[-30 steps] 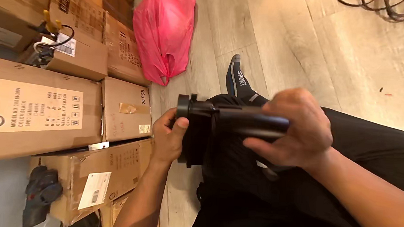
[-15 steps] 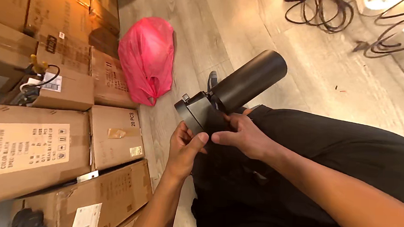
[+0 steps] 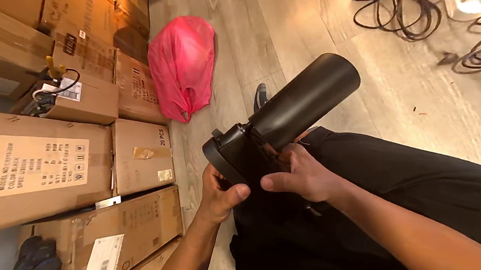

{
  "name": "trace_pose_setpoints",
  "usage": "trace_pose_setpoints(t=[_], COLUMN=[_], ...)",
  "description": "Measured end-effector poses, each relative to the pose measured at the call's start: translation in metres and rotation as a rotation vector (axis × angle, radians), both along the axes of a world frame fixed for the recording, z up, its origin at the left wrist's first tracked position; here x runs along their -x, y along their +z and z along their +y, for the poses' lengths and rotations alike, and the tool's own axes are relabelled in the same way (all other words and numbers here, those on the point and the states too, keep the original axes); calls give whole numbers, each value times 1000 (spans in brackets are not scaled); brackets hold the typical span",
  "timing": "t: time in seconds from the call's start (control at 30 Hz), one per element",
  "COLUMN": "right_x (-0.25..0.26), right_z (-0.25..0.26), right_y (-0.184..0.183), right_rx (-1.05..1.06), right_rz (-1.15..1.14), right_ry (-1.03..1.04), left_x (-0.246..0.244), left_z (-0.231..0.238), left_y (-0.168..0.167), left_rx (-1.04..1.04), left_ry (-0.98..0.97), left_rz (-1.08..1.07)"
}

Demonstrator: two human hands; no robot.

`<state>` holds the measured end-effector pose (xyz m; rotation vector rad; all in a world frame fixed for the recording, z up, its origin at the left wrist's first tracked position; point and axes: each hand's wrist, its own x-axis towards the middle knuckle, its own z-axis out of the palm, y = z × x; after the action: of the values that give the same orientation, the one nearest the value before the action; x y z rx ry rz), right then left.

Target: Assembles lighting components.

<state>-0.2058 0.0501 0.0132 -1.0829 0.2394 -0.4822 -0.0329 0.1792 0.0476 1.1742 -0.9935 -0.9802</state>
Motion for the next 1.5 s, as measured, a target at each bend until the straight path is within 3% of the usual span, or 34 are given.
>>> trace_pose_setpoints(t=[0.13, 0.33, 0.43, 0.57, 0.7, 0.83, 1.07, 1.33, 1.5], right_x=[-2, -13, -12, -15, -18, -20, -19, -12, -11], right_z=[-3, 24, 25, 33, 29, 25, 17, 6, 3], right_y=[-12, -17, -17, -37, -54, -58, -56, -55, -57], right_rx=[88, 48, 82, 296, 530, 611, 828, 841, 829], right_rz=[68, 171, 283, 189, 135, 126, -73, -320, -353], right_ry=[123, -76, -78, -262, -407, -454, -618, -414, -358], left_x=[3, 15, 21, 14, -8, -21, -14, -4, 2], left_z=[11, 21, 26, 26, 13, 9, 17, 21, 23], left_y=[-9, -22, -29, -23, 4, 25, 27, 22, 20], left_rx=[9, 13, 11, 10, 120, 118, 127, 254, 262], left_ry=[130, 275, 299, 213, 269, 227, 158, 171, 217], left_rz=[-203, -308, -370, -414, -521, -617, -612, -678, -588])
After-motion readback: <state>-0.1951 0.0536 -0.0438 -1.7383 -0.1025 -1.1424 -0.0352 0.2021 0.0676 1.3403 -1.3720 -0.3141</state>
